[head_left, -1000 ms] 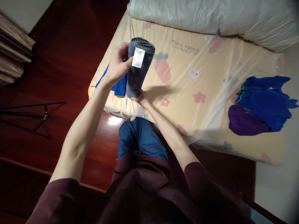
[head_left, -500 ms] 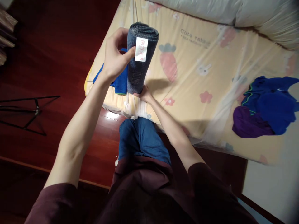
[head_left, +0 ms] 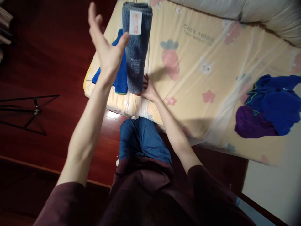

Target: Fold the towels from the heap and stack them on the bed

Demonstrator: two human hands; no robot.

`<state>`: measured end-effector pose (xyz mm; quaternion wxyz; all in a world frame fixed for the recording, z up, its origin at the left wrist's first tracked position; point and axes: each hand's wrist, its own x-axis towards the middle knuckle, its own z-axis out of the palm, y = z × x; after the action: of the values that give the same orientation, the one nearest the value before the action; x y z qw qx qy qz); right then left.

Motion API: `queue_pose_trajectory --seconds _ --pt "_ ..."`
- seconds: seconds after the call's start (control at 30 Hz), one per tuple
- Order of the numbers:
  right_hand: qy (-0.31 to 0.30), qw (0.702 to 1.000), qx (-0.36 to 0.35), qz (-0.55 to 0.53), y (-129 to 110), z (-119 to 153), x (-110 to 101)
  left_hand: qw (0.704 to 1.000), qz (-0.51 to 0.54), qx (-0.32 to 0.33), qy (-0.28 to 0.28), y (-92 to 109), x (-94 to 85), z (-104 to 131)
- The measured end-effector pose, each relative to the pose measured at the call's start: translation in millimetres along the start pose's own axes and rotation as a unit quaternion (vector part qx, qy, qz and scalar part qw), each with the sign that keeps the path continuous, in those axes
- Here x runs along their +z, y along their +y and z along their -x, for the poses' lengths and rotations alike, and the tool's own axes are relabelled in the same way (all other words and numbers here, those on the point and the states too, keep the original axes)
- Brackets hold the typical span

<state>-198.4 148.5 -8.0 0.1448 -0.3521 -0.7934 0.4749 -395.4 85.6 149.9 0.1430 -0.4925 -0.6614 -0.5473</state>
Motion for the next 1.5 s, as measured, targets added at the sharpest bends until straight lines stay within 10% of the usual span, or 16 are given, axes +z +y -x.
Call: queue_pose_trajectory --seconds 0.1,0.23,0.3,0.53,0.67,0.8,0.93,1.07,1.2,1.5 --pt "0.068 0.996 0.034 0.053 11.2 52.5 -25.8 1.0 0.005 -0.002 -0.005 36.6 -16.7 51.9" --pt "0.12 0.973 0.113 0.161 27.3 173.2 -53.2 0.925 0.113 -0.002 -0.364 62.6 -6.4 135.8" --pt "0.128 0.956 0.168 0.202 31.5 236.5 -58.3 0.883 0.14 -0.01 -0.448 50.0 18.9 160.5" --pt "0.304 0.929 0.212 -0.013 40.2 390.5 -26.5 0.868 0.011 0.08 -0.49 -3.8 76.9 140.1" --pt "0.249 0.94 0.225 -0.061 48.8 418.7 6.7 0.845 -0.032 0.149 -0.512 37.2 53.1 169.3" --pt "0.143 0.945 0.263 -0.129 60.6 417.1 13.0 0.837 0.042 0.126 -0.531 116.9 2.1 274.8" --pt "0.161 0.957 0.222 -0.091 67.3 419.4 -5.4 0.881 0.038 0.011 -0.471 174.0 -48.2 369.9" --pt "0.245 0.956 0.154 -0.044 87.6 426.5 -53.7 0.877 0.049 -0.011 -0.478 180.1 -59.2 380.6" --pt "0.391 0.909 0.129 -0.068 122.1 424.7 -145.3 0.862 0.045 0.042 -0.503 164.8 -50.5 358.6" --pt "0.603 0.665 0.132 -0.422 155.4 410.8 -373.6 0.882 0.031 -0.041 -0.468 173.6 -55.4 384.1"
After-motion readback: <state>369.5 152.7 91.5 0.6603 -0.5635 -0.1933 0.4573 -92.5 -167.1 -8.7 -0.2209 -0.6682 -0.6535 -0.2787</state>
